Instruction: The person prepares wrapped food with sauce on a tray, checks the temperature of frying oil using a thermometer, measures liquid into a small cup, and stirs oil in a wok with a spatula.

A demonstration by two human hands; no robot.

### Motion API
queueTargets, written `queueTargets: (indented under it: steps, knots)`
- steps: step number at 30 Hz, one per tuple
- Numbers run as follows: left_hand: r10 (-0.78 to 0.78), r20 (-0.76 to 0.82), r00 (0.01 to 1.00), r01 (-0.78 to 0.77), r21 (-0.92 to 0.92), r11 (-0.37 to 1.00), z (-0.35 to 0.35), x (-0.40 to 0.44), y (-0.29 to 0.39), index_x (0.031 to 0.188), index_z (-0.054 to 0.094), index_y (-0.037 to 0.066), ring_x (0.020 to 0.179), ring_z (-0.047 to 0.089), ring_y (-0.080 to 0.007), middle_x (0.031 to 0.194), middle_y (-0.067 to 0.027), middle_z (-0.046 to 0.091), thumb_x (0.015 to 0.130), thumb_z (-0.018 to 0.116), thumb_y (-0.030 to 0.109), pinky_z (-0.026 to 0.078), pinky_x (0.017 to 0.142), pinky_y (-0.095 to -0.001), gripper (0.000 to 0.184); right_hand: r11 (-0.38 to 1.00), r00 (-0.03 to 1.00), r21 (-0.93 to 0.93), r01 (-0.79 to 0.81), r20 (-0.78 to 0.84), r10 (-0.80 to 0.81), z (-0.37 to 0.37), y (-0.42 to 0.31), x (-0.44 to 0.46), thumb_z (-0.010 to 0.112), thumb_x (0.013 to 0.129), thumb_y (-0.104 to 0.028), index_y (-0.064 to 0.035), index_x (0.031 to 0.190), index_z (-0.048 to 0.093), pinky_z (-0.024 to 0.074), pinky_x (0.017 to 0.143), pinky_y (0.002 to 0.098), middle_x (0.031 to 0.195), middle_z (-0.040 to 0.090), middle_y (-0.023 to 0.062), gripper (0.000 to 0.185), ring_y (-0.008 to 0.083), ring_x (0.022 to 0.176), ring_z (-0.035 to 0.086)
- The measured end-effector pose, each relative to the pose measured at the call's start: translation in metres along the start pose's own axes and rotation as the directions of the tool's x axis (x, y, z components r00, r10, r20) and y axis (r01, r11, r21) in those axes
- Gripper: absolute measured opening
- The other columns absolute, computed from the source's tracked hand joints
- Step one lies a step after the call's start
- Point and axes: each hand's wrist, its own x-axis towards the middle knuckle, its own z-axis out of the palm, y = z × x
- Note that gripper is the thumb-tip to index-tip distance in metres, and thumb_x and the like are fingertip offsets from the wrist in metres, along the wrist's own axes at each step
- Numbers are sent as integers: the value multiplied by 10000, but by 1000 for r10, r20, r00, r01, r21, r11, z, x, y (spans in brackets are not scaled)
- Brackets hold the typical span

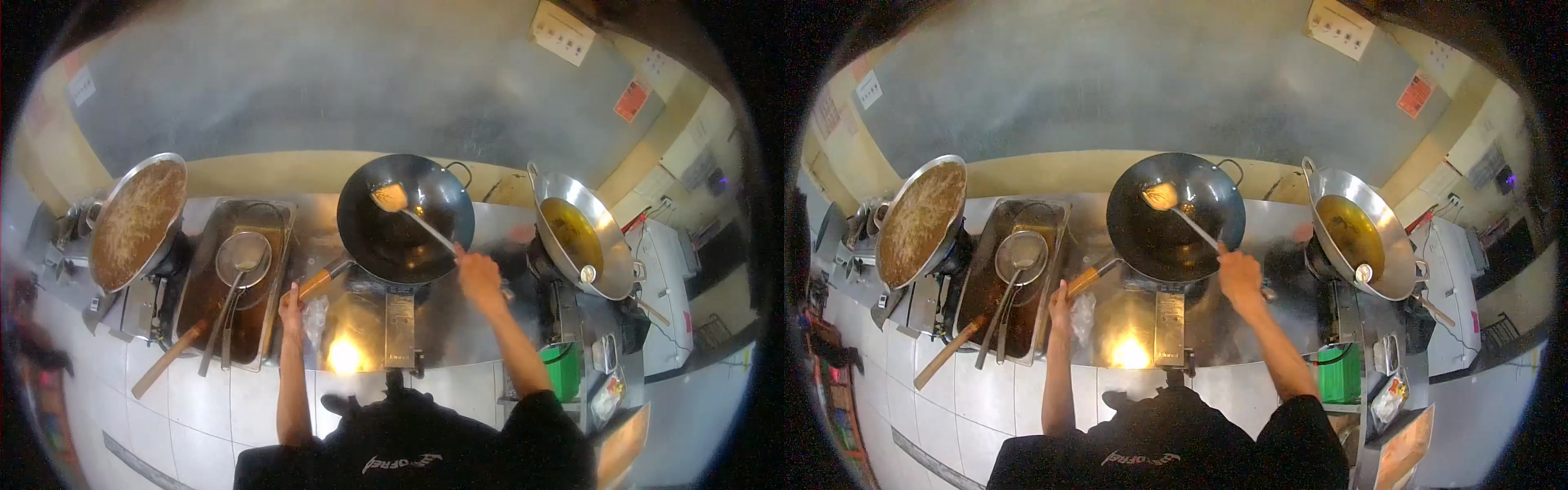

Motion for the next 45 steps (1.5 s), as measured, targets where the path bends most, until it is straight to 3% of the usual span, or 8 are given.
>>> queueTargets:
  steps: [10,14,22,36,40,41,43,45]
  knots:
    - [134,-257,957,-252,-508,824,32,113,-36,1068,509,29,850,572,-174,955,-57,567,899,663,372,530,752,-357,412,994,995,-101,-29,91,38,9,-6,-15,555,899,-208,-141,1226,600,551,625,429,809,677,147,337,341,761,686]
    - [-62,-174,983,-61,-623,779,38,111,-46,1088,534,34,848,574,-184,956,-62,568,876,691,345,532,757,-350,407,999,999,-10,-51,17,51,-7,-1,-7,578,895,-243,-134,1236,592,548,621,423,819,682,138,358,355,742,677]
    - [-96,-169,981,37,-326,945,21,2,-12,1004,602,56,709,515,-111,827,-17,565,862,626,443,383,622,-200,413,995,981,-100,4,194,15,-19,13,-26,625,859,-201,-109,1227,587,537,673,460,830,671,165,381,346,781,674]
    - [-218,217,952,194,128,973,7,-134,24,849,540,99,444,413,-60,569,-31,518,898,591,382,255,401,-207,292,990,992,58,129,-24,-127,7,38,18,526,924,-216,-149,1286,559,518,653,479,804,643,160,370,365,703,634]
    - [-458,412,787,386,250,888,41,-147,38,907,554,68,451,463,-97,573,-23,519,920,567,391,280,384,-216,324,976,967,14,218,134,-218,-35,47,19,515,923,-202,-121,1261,574,525,648,470,828,655,174,352,371,736,650]
    - [-512,528,677,610,-14,792,55,-140,10,929,563,68,458,479,-109,596,-25,534,922,560,392,297,384,-223,324,980,962,12,201,186,-200,-37,43,15,514,920,-192,-98,1235,597,532,673,468,851,664,189,339,370,777,663]
    - [-422,637,645,691,-250,678,72,-140,-46,965,576,74,494,510,-125,665,-34,565,930,538,391,325,386,-238,321,977,953,74,199,218,-211,-30,42,18,519,915,-191,-98,1224,601,532,681,471,856,664,188,333,372,793,663]
    - [-38,581,813,246,-283,927,101,-165,-71,974,576,93,554,529,-120,743,-35,574,934,522,391,351,405,-245,305,966,941,63,249,221,-257,-36,51,19,540,901,-181,-141,1296,552,522,692,476,840,652,190,396,395,810,647]
